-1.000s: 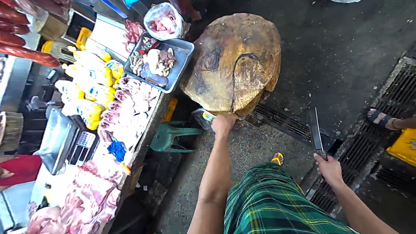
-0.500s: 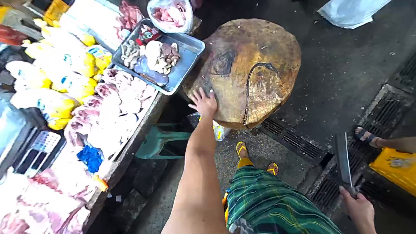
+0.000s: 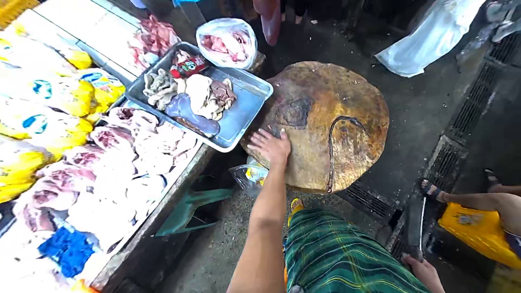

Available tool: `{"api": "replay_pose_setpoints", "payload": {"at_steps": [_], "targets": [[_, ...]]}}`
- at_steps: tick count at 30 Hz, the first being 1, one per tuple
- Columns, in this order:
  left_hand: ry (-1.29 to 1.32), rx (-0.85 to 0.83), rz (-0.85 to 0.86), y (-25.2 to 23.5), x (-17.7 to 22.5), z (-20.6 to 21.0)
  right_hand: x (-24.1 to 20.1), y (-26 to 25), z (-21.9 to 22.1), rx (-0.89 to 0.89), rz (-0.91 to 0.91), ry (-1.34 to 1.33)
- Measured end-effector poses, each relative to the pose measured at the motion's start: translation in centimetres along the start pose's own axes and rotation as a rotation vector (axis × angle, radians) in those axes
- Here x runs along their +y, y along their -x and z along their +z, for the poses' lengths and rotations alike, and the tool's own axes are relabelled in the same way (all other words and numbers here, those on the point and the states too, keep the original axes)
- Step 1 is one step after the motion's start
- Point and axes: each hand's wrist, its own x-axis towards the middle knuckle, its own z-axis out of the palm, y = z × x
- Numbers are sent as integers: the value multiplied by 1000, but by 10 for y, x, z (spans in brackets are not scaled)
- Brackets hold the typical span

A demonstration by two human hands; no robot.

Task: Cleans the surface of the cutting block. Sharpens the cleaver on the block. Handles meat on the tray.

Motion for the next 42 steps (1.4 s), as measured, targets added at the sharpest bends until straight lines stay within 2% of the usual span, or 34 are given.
{"api": "replay_pose_setpoints", "payload": {"at_steps": [1,4,6,7,8,9,10,13,15,16,17,18,20,21,22,23,24,27,28,29,30,32,34,36,38,39,42], "targets": [[33,-20,72,3,28,-2,-3,-2,6,1,-23,2],[49,-214,632,76,94,15,-16,-9,18,-9,-65,73],[53,-274,975,117,106,39,-28,-19,23,-9,-82,120],[57,-306,1088,119,102,45,-34,-25,24,-7,-80,137],[79,-304,1132,109,92,46,-38,-33,22,-7,-82,148],[95,-275,1096,89,79,41,-42,-42,21,-9,-87,151],[92,-227,986,60,61,33,-45,-49,18,-17,-94,152],[6,-80,423,-18,5,18,-58,-71,3,-40,-131,187],[19,-12,80,-11,12,15,-66,-85,-16,-49,-174,272],[40,-3,-11,14,37,8,-70,-93,-22,-54,-201,317],[49,-18,-17,53,73,3,-70,-101,-29,-61,-219,338],[49,-45,90,102,112,6,-72,-111,-34,-66,-231,342],[36,-96,510,184,176,36,-85,-131,-41,-93,-243,352],[8,-131,689,205,190,51,-96,-141,-44,-107,-239,363],[2,-146,790,205,190,59,-109,-153,-45,-129,-238,372],[27,-133,793,193,174,60,-120,-167,-50,-150,-234,368],[45,-123,687,177,144,53,-128,-183,-57,-166,-234,367],[-67,-63,99,127,45,20,-144,-220,-78,-189,-259,382],[-83,-51,-43,124,40,13,-150,-229,-83,-184,-272,394],[-86,-43,-100,136,57,10,-156,-236,-88,-177,-287,405],[-81,-49,-62,163,90,10,-159,-241,-90,-169,-293,412],[-71,-80,198,214,162,30,-160,-247,-83,-145,-290,398],[-128,-99,446,214,213,64,-157,-246,-75,-125,-254,364],[-139,-109,596,180,243,81,-158,-244,-59,-131,-220,314],[-112,-103,687,153,246,86,-157,-236,-36,-147,-189,295],[-86,-109,736,158,235,85,-156,-229,-32,-145,-176,298],[-8,-137,807,209,149,60,-166,-217,-20,-154,-191,322]]}}
